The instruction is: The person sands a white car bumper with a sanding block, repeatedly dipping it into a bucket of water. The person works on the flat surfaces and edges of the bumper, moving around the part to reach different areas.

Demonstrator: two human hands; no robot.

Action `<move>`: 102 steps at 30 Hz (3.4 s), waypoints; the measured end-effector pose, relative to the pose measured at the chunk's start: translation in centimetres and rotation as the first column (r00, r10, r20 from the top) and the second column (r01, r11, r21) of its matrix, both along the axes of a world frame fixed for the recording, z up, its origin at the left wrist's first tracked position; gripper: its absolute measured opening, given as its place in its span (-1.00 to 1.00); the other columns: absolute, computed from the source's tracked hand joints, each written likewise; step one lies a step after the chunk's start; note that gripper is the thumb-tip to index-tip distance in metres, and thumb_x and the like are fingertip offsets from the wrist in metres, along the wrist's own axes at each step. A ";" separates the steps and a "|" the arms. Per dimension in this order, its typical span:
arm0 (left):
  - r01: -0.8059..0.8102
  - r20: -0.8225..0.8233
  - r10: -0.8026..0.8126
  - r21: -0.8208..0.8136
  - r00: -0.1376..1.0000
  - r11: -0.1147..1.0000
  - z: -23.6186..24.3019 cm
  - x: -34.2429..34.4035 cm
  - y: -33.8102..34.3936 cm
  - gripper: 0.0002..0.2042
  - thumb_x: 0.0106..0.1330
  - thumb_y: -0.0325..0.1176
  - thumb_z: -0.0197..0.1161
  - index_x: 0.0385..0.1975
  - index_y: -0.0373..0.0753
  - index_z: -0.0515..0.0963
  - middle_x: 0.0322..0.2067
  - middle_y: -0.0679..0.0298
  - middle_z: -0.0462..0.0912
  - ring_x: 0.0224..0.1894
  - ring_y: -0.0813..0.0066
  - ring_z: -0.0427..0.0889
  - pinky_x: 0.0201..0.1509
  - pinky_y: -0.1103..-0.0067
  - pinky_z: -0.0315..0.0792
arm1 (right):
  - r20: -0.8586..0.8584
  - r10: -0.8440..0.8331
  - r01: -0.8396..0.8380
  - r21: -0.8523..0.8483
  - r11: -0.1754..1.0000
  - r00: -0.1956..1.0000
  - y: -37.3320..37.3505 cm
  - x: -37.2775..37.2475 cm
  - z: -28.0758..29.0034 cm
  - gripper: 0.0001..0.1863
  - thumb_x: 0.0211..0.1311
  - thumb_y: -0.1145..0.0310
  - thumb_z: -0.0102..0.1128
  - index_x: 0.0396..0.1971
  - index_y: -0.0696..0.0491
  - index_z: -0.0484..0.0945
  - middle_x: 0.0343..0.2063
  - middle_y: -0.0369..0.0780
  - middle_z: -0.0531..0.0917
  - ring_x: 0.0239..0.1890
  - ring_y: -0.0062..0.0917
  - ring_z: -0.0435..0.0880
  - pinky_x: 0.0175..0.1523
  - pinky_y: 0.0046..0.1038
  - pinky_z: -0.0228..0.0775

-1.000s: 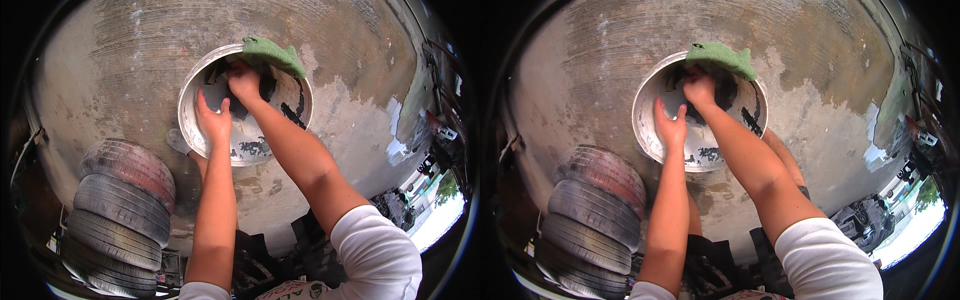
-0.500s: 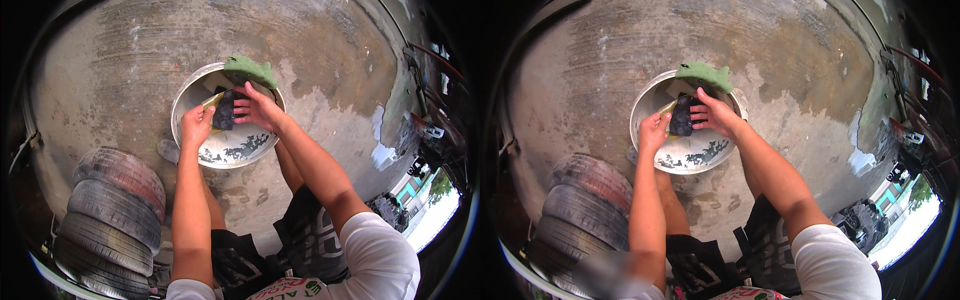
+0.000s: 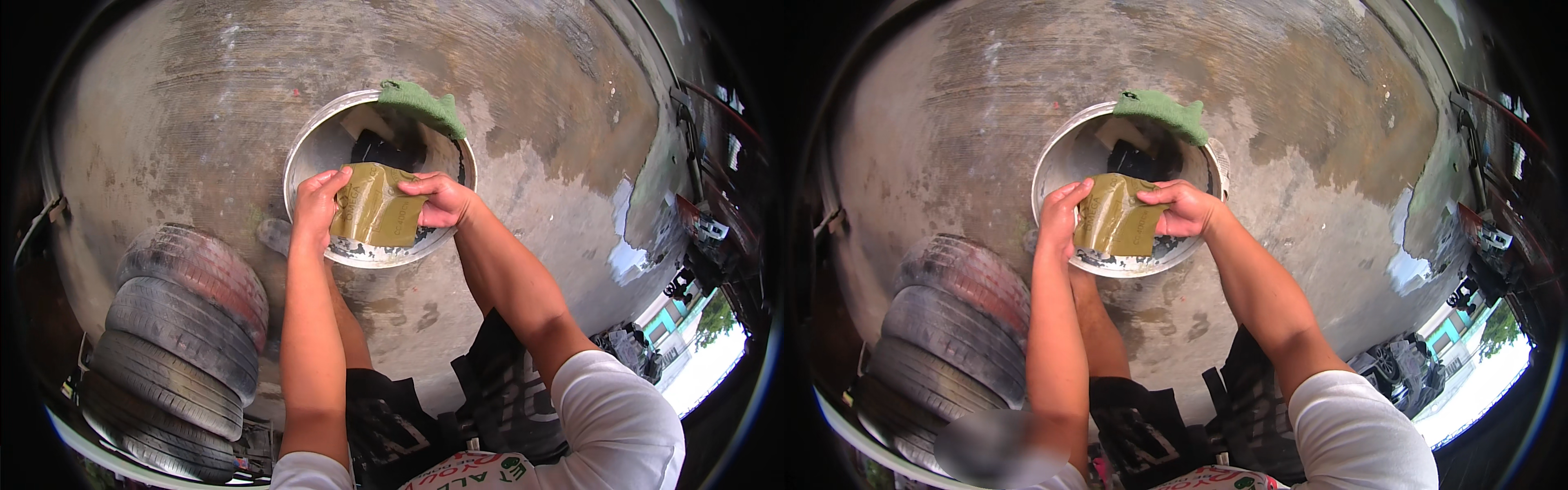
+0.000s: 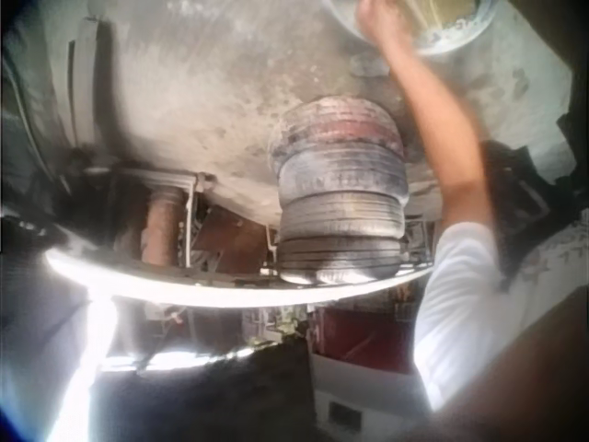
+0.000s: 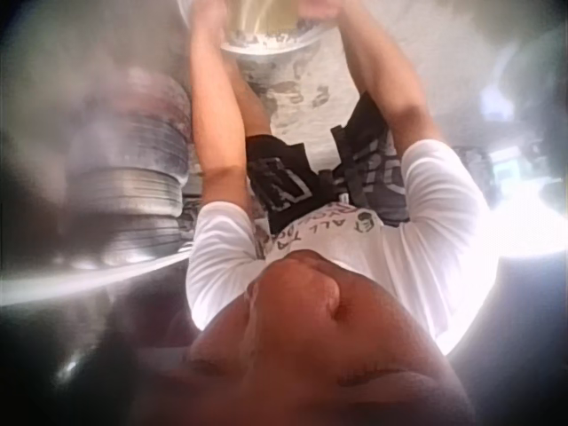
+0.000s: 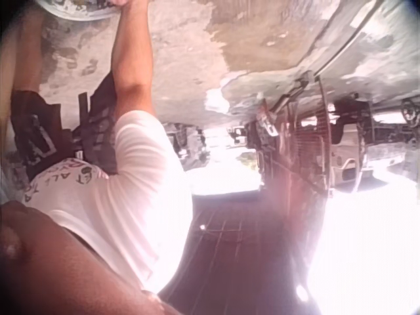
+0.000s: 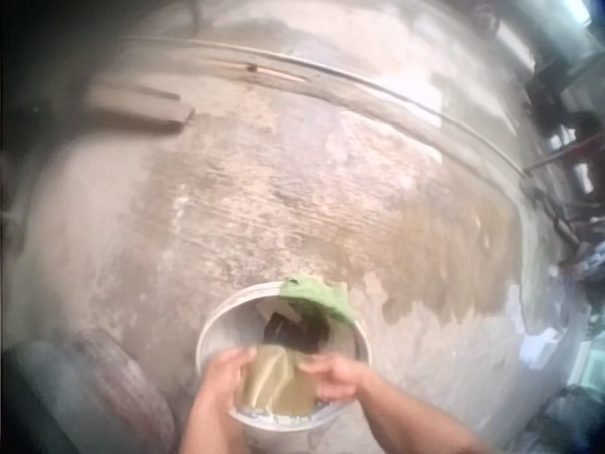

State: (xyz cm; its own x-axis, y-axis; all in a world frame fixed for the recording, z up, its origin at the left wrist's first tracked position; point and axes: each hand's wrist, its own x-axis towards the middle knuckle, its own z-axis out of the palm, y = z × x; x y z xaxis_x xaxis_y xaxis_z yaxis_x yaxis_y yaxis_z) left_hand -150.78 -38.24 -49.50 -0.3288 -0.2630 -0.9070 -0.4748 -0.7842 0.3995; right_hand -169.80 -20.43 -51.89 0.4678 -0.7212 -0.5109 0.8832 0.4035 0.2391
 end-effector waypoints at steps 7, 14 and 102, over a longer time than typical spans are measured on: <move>0.347 -0.121 -0.369 -0.169 0.921 0.922 0.7 -0.5 -3.1 -0.69 0.46 -0.15 0.43 -0.21 -0.33 0.78 -0.37 0.37 0.77 -0.34 0.71 0.64 -0.22 0.63 0.51 | 0.001 0.048 -0.047 -0.124 0.991 0.999 1.2 -1.1 0.8 -0.42 0.63 0.24 0.07 0.52 0.13 0.27 0.39 -0.08 0.51 0.40 -0.24 0.54 0.45 -0.05 0.40; 0.293 -0.085 -0.344 -0.360 0.935 0.886 -0.6 -1.9 -3.5 -0.65 0.36 -0.07 0.51 -0.21 -0.30 0.78 -0.46 0.38 0.71 -0.38 0.63 0.59 -0.22 0.55 0.48 | -0.374 0.148 -0.183 -0.059 0.981 0.916 -1.5 -0.9 3.2 -0.28 0.41 0.65 0.24 0.53 0.08 0.26 0.39 -0.14 0.50 0.43 -0.30 0.49 0.51 -0.17 0.37; -0.983 -0.637 0.770 0.161 -0.033 0.091 60.9 28.5 -29.9 -0.55 0.59 -0.01 0.19 0.10 -0.33 0.44 0.00 0.04 0.67 0.03 0.18 0.71 0.11 0.24 0.67 | -0.469 -0.144 -0.130 -0.504 0.854 0.871 -42.2 37.1 63.0 -0.48 0.65 0.19 0.00 0.40 0.20 0.36 0.34 -0.10 0.55 0.42 -0.31 0.48 0.55 -0.19 0.21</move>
State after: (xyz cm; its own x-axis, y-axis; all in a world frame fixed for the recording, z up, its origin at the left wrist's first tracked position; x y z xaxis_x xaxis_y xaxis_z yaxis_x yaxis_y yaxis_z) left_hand -122.29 -68.10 11.44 0.1039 -0.8498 -0.5168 0.8591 -0.1851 0.4771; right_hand -132.72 -62.66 11.16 0.2599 -0.9386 -0.2268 0.8302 0.3372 -0.4439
